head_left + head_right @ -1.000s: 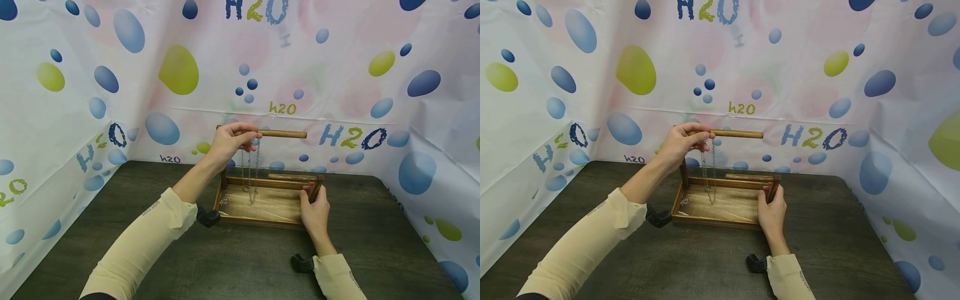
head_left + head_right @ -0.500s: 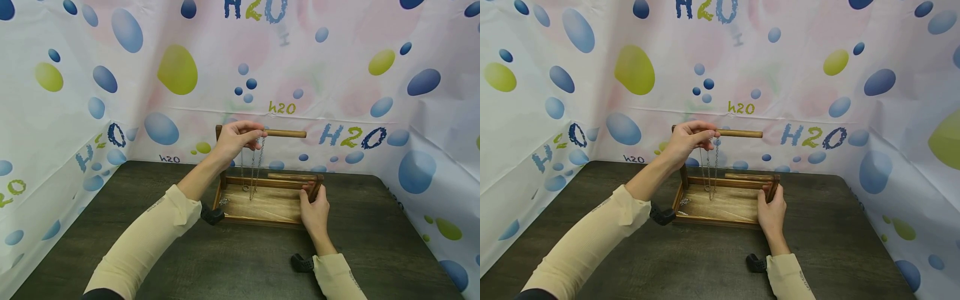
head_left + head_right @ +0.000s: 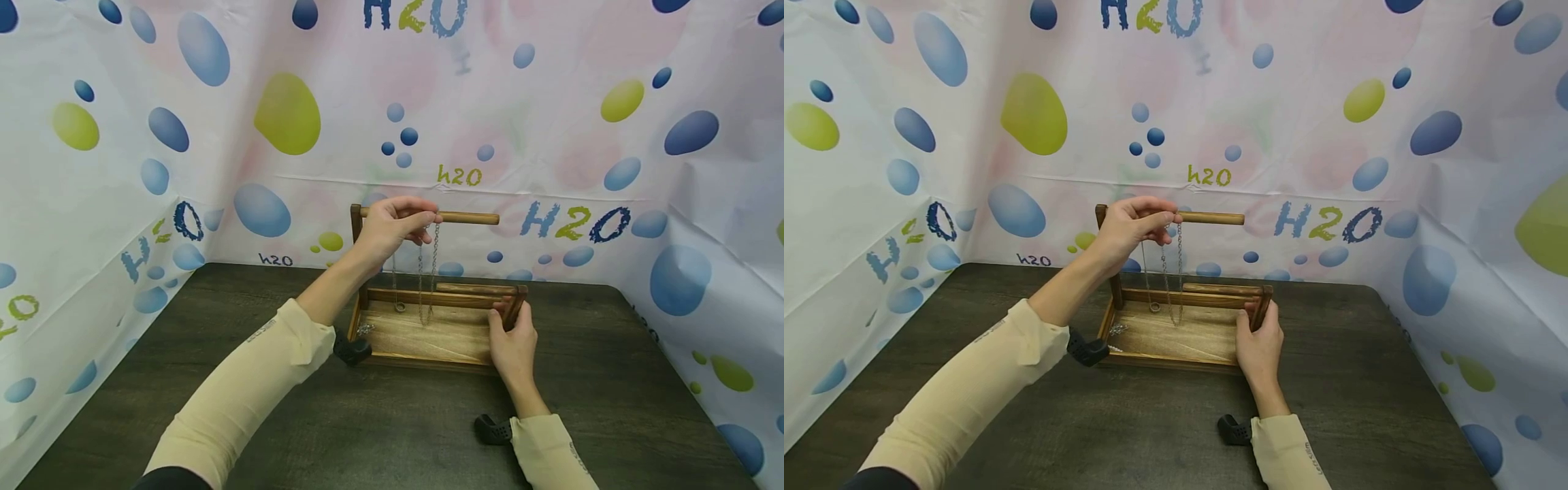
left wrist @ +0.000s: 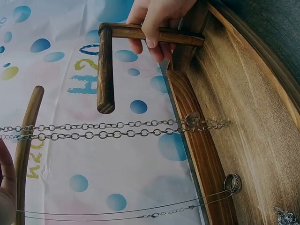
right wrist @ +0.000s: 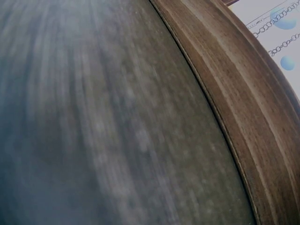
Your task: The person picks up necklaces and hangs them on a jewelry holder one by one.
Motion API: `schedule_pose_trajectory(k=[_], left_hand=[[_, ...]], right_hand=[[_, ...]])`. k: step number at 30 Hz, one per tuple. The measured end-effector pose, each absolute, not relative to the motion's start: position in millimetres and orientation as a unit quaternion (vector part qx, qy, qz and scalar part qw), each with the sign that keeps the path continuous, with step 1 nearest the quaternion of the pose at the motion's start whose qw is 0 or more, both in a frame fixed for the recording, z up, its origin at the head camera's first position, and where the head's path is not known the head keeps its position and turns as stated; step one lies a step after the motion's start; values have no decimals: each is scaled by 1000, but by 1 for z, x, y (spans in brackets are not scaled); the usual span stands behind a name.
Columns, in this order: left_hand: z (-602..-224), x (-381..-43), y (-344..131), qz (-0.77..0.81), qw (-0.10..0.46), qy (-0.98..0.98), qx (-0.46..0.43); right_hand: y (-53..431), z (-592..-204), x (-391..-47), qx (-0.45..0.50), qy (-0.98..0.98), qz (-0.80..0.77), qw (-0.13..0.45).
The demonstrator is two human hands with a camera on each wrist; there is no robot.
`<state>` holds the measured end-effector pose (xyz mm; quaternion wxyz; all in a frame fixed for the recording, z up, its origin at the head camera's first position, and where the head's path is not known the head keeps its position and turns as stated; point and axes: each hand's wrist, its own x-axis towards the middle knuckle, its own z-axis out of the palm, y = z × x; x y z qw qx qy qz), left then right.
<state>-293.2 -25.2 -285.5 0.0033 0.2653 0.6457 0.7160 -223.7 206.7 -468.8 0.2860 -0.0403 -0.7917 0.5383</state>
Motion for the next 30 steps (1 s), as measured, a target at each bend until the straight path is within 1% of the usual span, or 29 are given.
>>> schedule_pose_trajectory(k=[19, 30], left_hand=[[-287, -299, -8, 702, -8, 655, 280], [-285, -299, 1, 698, 7, 664, 268]], right_hand=[[208, -470, -225, -35, -791, 539, 286], [208, -469, -226, -42, -790, 540, 288]])
